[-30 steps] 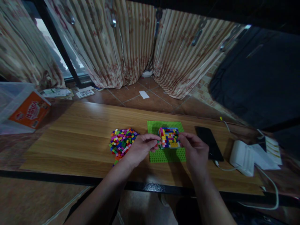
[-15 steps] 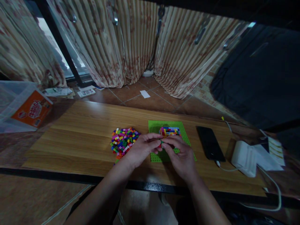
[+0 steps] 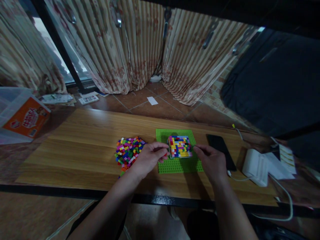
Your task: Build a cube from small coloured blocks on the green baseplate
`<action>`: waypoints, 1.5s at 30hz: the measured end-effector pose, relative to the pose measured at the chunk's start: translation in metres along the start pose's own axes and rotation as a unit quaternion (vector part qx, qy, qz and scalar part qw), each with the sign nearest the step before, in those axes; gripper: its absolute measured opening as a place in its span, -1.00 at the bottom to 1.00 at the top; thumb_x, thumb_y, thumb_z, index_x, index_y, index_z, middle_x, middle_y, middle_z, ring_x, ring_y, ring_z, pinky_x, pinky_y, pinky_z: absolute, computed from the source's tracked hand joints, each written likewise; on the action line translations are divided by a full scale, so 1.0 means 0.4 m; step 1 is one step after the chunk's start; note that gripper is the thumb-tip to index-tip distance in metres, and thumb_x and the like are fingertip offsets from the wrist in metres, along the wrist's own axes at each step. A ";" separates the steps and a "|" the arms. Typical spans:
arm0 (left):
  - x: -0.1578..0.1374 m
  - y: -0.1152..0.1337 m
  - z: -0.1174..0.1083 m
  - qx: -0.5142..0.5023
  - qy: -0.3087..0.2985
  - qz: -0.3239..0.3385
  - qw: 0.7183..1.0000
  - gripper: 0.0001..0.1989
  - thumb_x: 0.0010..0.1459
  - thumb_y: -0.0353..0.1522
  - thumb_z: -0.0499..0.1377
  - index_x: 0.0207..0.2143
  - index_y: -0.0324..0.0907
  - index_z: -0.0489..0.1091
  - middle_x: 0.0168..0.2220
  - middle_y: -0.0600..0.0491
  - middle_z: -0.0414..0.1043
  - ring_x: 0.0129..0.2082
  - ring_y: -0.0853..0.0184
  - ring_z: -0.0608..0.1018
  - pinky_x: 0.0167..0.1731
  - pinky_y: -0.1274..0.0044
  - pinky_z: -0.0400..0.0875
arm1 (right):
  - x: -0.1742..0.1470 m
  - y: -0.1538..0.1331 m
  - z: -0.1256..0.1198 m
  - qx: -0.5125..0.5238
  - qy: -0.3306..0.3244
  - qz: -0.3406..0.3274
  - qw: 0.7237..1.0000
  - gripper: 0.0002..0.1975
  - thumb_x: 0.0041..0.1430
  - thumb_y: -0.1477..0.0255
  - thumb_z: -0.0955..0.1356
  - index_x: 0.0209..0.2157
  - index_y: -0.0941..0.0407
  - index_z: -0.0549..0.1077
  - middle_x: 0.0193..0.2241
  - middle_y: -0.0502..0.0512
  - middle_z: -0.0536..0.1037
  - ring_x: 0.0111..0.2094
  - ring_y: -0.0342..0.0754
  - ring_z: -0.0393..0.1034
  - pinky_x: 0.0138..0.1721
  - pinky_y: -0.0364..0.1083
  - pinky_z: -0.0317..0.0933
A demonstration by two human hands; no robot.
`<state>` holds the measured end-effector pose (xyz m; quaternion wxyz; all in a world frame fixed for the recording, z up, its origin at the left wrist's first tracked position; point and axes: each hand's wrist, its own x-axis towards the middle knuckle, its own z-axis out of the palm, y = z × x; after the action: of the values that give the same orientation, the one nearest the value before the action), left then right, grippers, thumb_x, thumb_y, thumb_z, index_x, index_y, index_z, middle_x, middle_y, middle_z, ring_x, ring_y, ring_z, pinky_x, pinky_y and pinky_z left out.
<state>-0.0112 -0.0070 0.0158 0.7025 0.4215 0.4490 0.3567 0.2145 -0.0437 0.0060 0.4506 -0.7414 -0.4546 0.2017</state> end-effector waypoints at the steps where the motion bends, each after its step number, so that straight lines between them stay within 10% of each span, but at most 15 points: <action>1: 0.000 -0.001 0.000 0.005 -0.002 0.000 1.000 -0.86 0.09 -0.46 0.22 -0.27 -0.28 0.52 -0.53 0.09 0.48 -0.52 0.45 0.48 -0.47 0.59 0.33 | -0.001 -0.002 0.002 -0.002 -0.007 0.003 1.000 -0.69 -0.05 0.20 0.45 -0.38 0.16 0.64 -0.43 0.14 0.66 -0.38 0.04 0.52 -0.33 -0.05 0.33; 22: -0.007 0.011 0.000 0.007 0.000 -0.012 1.000 -0.89 0.11 -0.49 0.20 -0.28 -0.27 0.50 -0.52 0.10 0.48 -0.52 0.47 0.48 -0.47 0.61 0.33 | 0.001 0.002 0.033 0.146 -0.041 0.136 0.979 -0.55 -0.44 0.16 0.60 -0.48 0.18 0.62 -0.63 0.00 0.51 -0.59 -0.20 0.24 -0.55 -0.17 0.12; 45: -0.009 0.008 -0.003 0.014 -0.001 -0.002 1.000 -0.88 0.09 -0.48 0.20 -0.29 -0.27 0.49 -0.50 0.09 0.48 -0.50 0.44 0.49 -0.48 0.60 0.34 | 0.003 0.005 0.053 0.089 -0.044 0.108 0.989 -0.46 -0.19 -0.06 0.46 -0.47 0.19 0.60 -0.65 0.00 0.48 -0.60 -0.13 0.29 -0.57 -0.15 0.13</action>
<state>-0.0137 -0.0086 0.0198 0.6977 0.4307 0.4541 0.3487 0.2011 -0.0328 -0.0062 0.4701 -0.7332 -0.3717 0.3215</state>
